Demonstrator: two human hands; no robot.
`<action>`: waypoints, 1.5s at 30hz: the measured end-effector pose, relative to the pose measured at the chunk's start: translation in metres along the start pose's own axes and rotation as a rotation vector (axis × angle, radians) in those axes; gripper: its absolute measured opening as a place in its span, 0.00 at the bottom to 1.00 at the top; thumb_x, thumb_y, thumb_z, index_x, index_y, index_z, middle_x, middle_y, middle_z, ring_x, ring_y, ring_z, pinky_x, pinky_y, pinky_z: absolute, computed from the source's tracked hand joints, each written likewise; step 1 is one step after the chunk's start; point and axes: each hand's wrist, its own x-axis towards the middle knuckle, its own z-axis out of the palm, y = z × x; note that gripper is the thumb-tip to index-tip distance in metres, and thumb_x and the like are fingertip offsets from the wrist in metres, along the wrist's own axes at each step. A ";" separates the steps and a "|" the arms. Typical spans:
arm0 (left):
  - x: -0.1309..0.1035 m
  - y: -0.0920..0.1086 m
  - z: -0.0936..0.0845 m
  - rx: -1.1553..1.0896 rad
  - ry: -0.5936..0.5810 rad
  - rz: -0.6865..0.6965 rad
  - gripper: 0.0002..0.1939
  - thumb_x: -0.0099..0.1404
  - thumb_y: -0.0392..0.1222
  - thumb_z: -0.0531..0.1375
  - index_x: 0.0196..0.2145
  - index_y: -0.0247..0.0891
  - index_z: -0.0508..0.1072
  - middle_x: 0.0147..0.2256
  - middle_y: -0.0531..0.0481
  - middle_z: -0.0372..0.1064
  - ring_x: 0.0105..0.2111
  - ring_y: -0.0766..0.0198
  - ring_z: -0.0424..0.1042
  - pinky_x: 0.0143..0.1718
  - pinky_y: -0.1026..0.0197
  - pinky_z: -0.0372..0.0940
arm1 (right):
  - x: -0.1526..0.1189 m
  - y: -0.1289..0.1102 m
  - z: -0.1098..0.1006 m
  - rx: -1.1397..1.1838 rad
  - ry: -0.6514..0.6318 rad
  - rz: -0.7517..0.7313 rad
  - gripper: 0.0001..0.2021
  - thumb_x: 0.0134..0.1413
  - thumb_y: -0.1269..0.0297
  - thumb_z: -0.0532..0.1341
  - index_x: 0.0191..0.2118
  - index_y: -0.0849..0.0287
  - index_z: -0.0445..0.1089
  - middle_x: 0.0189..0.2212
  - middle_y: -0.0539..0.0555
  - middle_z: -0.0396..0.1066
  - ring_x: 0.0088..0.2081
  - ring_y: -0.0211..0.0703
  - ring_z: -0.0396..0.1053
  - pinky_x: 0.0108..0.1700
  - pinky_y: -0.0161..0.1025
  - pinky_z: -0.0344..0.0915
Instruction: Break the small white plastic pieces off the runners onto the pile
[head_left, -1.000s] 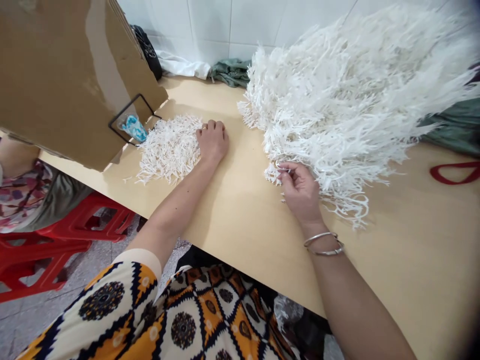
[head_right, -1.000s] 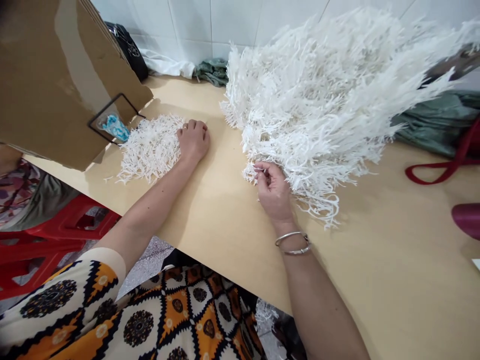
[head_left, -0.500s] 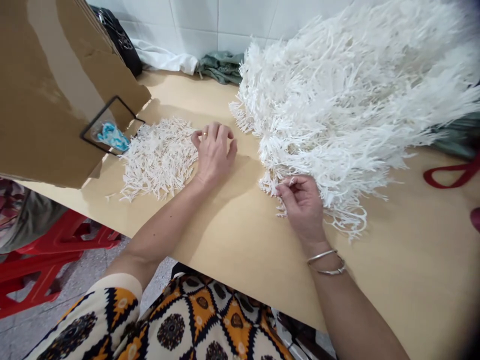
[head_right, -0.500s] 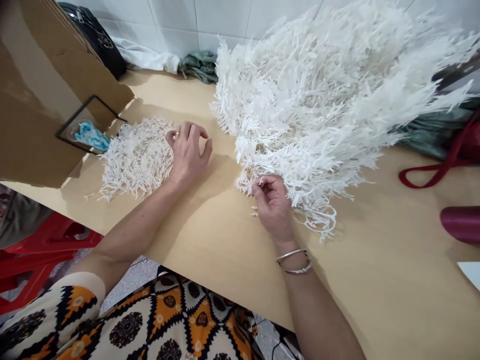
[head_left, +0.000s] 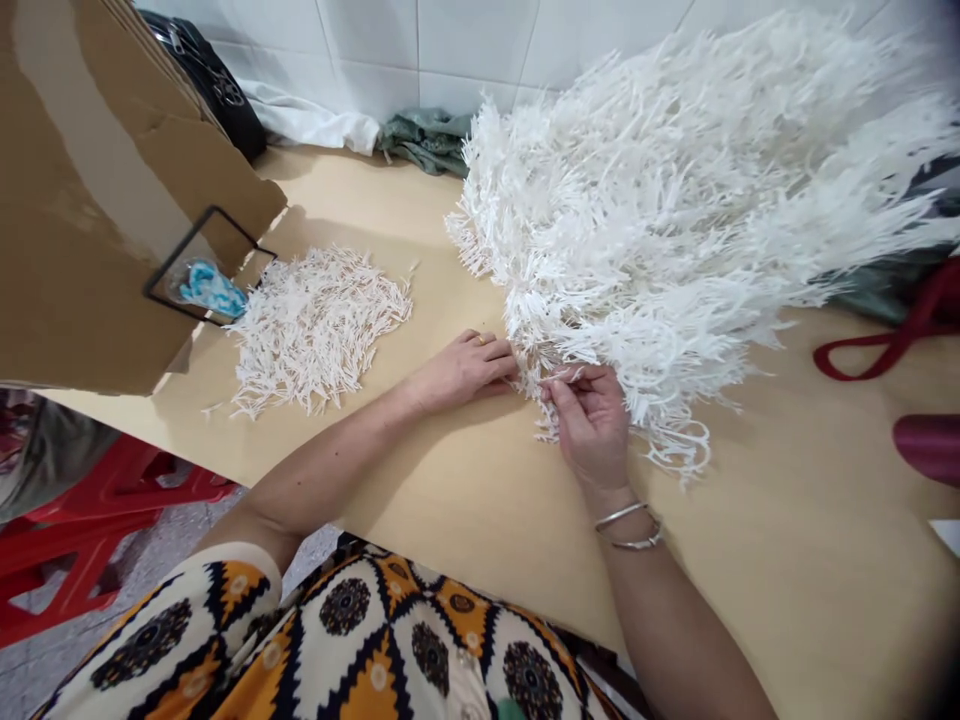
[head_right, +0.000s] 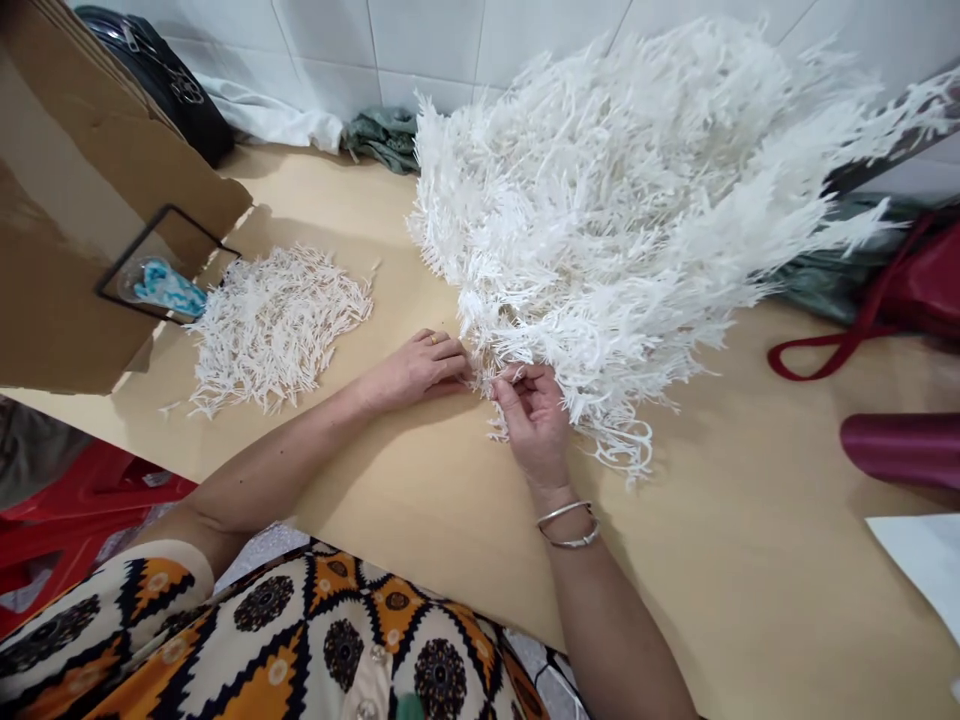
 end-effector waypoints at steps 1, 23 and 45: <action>-0.001 -0.002 -0.002 -0.004 -0.009 -0.016 0.14 0.79 0.50 0.57 0.46 0.39 0.78 0.47 0.43 0.78 0.47 0.54 0.72 0.52 0.53 0.59 | 0.000 -0.001 0.002 -0.015 0.014 -0.025 0.12 0.64 0.55 0.67 0.43 0.51 0.65 0.40 0.50 0.72 0.35 0.38 0.73 0.40 0.39 0.74; -0.023 -0.039 -0.044 -1.167 -0.038 -0.260 0.22 0.66 0.61 0.70 0.33 0.38 0.75 0.51 0.40 0.78 0.53 0.57 0.75 0.61 0.54 0.65 | -0.006 -0.006 0.013 -0.640 -0.202 -0.408 0.10 0.67 0.72 0.53 0.47 0.51 0.67 0.42 0.58 0.74 0.48 0.53 0.73 0.53 0.55 0.74; -0.006 -0.058 0.001 -1.176 0.383 -0.319 0.23 0.60 0.51 0.73 0.31 0.39 0.63 0.33 0.52 0.73 0.37 0.69 0.74 0.41 0.63 0.64 | -0.068 -0.092 -0.032 -0.785 0.020 -0.294 0.07 0.69 0.57 0.65 0.47 0.48 0.81 0.48 0.57 0.83 0.51 0.56 0.80 0.55 0.58 0.74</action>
